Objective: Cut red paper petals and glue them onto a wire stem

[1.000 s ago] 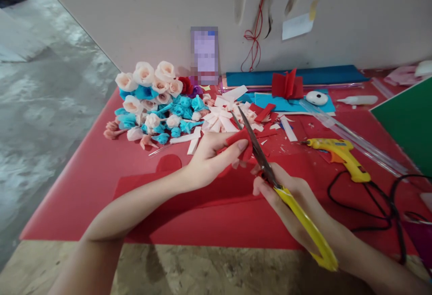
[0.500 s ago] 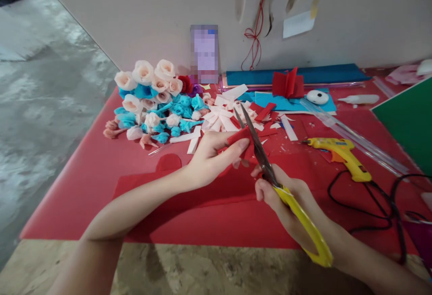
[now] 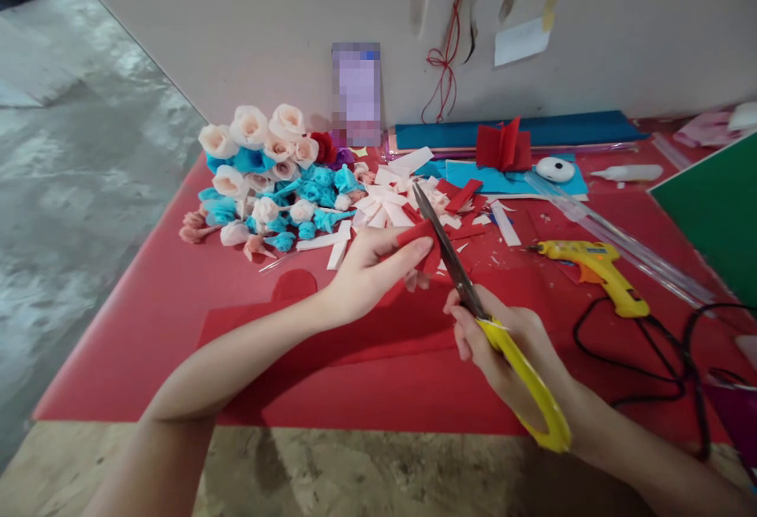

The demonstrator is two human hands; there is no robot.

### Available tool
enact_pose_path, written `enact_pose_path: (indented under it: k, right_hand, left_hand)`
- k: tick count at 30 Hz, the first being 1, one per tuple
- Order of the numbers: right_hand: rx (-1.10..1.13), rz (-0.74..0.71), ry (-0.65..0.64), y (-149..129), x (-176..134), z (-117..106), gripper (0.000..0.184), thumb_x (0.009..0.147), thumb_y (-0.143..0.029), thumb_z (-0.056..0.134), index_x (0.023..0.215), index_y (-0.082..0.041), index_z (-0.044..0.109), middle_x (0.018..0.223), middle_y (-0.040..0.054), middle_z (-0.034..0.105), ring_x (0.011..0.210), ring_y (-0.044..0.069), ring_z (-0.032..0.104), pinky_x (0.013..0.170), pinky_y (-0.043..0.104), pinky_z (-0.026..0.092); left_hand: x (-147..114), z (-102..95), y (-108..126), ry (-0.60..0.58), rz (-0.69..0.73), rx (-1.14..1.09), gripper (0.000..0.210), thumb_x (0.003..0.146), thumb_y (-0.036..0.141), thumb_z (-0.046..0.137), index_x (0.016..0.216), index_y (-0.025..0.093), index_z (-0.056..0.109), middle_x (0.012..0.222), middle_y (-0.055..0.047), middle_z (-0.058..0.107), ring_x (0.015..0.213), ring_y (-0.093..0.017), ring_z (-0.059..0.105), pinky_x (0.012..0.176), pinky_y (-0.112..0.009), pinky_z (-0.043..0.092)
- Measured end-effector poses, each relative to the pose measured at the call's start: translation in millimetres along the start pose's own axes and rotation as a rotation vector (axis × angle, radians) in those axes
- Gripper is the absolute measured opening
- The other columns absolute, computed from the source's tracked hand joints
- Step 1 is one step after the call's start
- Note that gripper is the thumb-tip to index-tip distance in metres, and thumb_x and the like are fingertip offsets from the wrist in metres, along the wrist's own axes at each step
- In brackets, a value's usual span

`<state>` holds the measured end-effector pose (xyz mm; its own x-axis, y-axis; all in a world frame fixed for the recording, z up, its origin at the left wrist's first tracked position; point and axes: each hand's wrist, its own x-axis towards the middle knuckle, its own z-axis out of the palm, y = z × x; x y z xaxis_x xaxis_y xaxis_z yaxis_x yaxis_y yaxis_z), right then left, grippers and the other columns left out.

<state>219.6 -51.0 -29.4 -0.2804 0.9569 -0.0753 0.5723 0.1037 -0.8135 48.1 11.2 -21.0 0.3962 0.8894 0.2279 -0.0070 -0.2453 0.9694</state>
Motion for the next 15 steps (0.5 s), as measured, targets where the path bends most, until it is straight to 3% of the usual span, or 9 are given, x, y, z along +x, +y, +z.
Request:
enact_pose_path:
  k: [6, 11, 15]
  right_hand:
    - [0.240, 0.148, -0.085, 8, -1, -3, 0.025, 0.090, -0.042, 0.038, 0.092, -0.020, 0.049, 0.066, -0.0025, 0.050, 0.053, 0.009, 0.045, 0.050, 0.022, 0.037]
    - [0.420, 0.159, 0.007, -1, 2, -8, 0.022, 0.086, -0.041, 0.044, 0.091, -0.021, 0.051, 0.074, -0.0003, 0.054, 0.059, 0.010, 0.047, 0.054, 0.023, 0.041]
    - [0.484, 0.106, 0.071, -16, 11, -16, 0.010, 0.073, -0.030, 0.054, 0.078, -0.021, 0.051, 0.077, 0.0009, 0.055, 0.073, 0.013, 0.056, 0.069, 0.025, 0.050]
  left_hand:
    - [1, -1.3, 2, -0.002, -0.016, 0.006, 0.032, 0.085, 0.023, 0.049, 0.055, 0.013, 0.054, 0.047, 0.002, 0.055, 0.045, -0.005, 0.051, 0.047, -0.016, 0.042]
    - [0, -1.2, 1, -0.057, -0.037, 0.000, 0.032, 0.086, 0.026, 0.047, 0.058, 0.013, 0.054, 0.050, 0.001, 0.055, 0.048, -0.007, 0.053, 0.051, -0.019, 0.043]
    - [-1, 2.7, -3, -0.164, 0.073, 0.149, 0.032, 0.087, 0.023, 0.045, 0.057, 0.013, 0.049, 0.051, 0.003, 0.047, 0.047, -0.004, 0.043, 0.049, -0.017, 0.036]
